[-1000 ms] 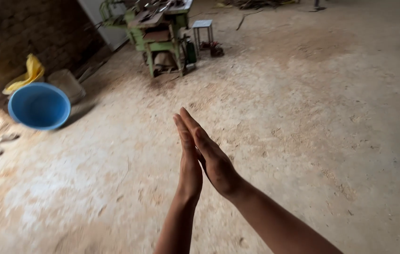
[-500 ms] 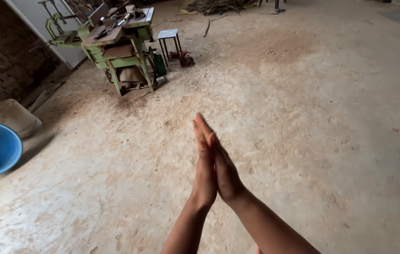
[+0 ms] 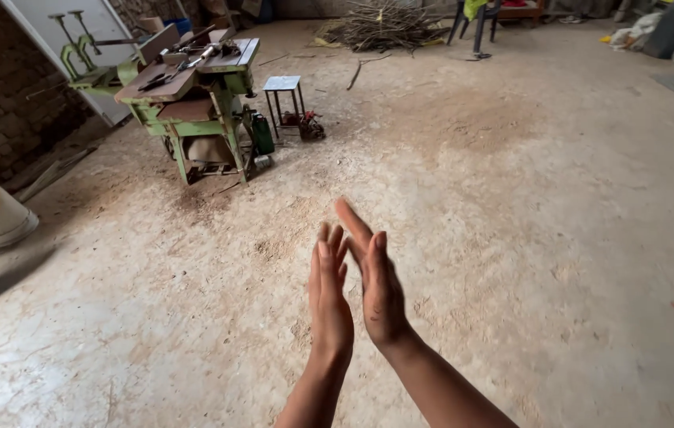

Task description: Working with metal strips, bolts, and various hand tools on a workbench to repair or maintain equipment.

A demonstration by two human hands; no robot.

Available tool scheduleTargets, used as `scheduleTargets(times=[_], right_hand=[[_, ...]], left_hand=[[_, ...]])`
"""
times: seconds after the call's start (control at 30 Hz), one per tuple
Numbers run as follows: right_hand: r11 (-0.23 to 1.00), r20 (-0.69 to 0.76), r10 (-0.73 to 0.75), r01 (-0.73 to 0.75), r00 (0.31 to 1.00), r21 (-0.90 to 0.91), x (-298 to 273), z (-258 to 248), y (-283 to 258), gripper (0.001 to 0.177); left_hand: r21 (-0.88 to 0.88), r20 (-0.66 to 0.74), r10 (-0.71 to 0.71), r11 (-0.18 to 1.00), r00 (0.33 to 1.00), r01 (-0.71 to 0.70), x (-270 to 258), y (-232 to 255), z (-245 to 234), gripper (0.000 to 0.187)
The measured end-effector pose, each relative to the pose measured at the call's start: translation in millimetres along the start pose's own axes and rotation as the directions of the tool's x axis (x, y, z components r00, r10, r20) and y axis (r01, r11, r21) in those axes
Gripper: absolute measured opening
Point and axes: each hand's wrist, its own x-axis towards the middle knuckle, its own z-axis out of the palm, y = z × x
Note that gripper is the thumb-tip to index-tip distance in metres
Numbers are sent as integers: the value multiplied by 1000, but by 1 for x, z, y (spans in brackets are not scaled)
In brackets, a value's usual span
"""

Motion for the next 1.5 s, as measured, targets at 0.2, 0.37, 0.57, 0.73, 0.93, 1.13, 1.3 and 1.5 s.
scheduleTargets(times=[0.2, 0.37, 0.57, 0.73, 0.93, 1.13, 1.3, 1.5], right_hand=[[975, 129, 168, -184, 977, 123, 58, 13, 63, 92], [994, 230, 3, -27, 973, 105, 106, 40, 101, 94], [991, 254, 65, -92, 965, 96, 198, 82, 166, 92], [995, 265, 71, -85, 962, 43, 274, 124, 208, 93], [999, 273, 49, -47, 961, -11, 334, 154, 237, 88], [920, 210, 273, -319, 939, 228, 394, 158, 305, 92], [939, 240, 155, -219, 958, 265, 450, 159, 326, 96], [920, 261, 100, -189, 960, 343, 559, 133, 390, 93]], left_hand=[[-34, -22, 238, 970, 971, -239, 58, -13, -6, 86], [-226, -49, -42, 974, 998, 30, 133, -38, -52, 90], [-129, -22, 140, 982, 990, -142, 226, -37, -102, 90], [245, 46, 408, 880, 912, -407, 305, -32, -151, 87], [-18, -14, 24, 1000, 1000, -24, 377, -40, -189, 89], [190, 134, 345, 911, 929, -366, 430, -60, -201, 88], [146, 104, 163, 973, 981, -177, 507, -72, -213, 91], [310, 138, 276, 900, 951, -307, 602, -83, -187, 90]])
